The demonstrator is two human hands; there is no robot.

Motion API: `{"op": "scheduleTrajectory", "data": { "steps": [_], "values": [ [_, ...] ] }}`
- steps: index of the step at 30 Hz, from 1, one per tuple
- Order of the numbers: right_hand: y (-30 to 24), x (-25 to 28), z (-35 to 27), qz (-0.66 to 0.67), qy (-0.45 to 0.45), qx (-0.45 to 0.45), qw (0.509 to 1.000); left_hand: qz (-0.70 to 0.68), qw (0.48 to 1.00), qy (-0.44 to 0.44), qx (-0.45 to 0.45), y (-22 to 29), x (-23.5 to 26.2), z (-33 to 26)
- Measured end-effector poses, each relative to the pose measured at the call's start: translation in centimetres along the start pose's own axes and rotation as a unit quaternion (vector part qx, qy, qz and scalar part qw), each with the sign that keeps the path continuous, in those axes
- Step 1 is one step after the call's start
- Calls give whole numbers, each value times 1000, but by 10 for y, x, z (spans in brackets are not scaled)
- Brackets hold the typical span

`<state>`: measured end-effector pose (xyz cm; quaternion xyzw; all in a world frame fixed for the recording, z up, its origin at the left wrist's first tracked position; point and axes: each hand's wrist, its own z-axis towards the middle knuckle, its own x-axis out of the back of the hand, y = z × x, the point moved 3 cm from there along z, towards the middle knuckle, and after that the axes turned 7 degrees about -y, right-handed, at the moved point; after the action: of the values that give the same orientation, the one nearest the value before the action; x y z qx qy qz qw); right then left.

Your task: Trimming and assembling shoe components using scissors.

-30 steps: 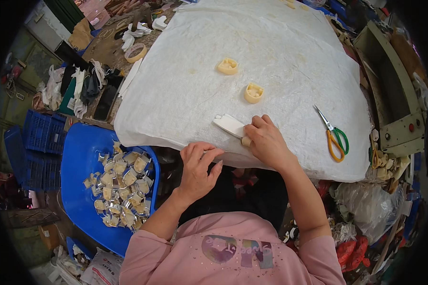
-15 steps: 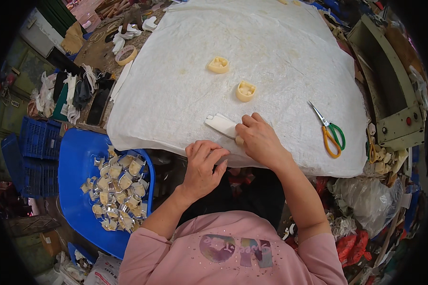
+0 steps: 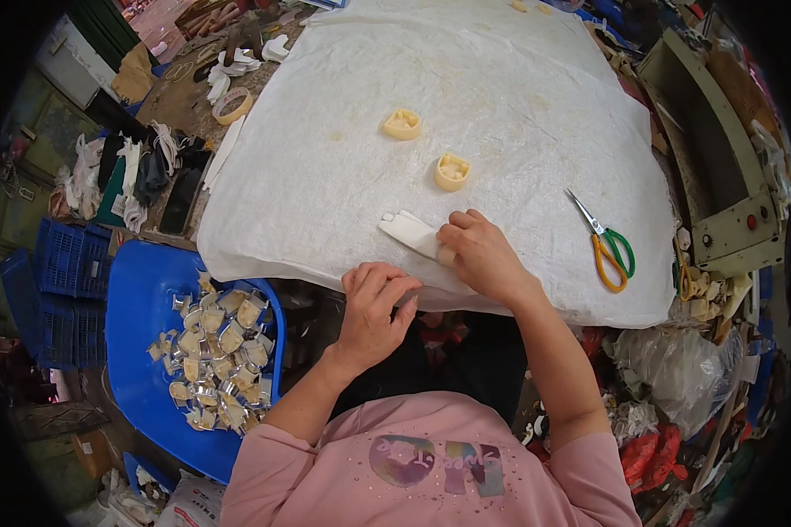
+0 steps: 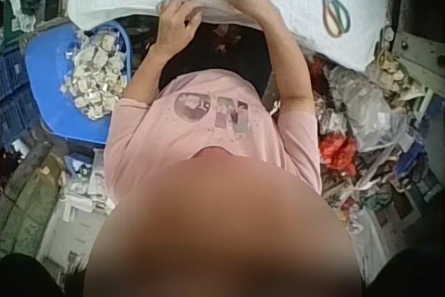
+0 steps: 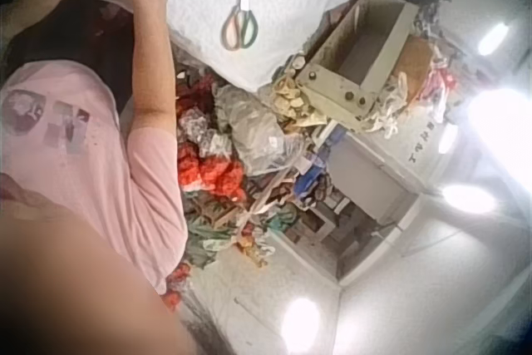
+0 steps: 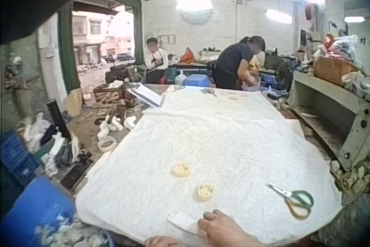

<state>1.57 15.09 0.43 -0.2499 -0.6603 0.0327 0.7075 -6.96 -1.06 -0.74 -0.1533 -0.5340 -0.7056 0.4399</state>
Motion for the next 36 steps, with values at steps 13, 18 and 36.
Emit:
{"op": "scheduleTrajectory", "data": {
  "steps": [13, 18, 36],
  "values": [
    [-12, -14, -9, -19, 84, -26, 996, -8, 1000, 4, 6, -3, -4, -2],
    [-16, -15, -12, -19, 122, -35, 992, 5, 1000, 5, 6, -3, -4, -3],
    [23, -24, -28, 271, 175, -65, 944, 83, 995, -33, -49, -3, -28, 12]
  ]
}}
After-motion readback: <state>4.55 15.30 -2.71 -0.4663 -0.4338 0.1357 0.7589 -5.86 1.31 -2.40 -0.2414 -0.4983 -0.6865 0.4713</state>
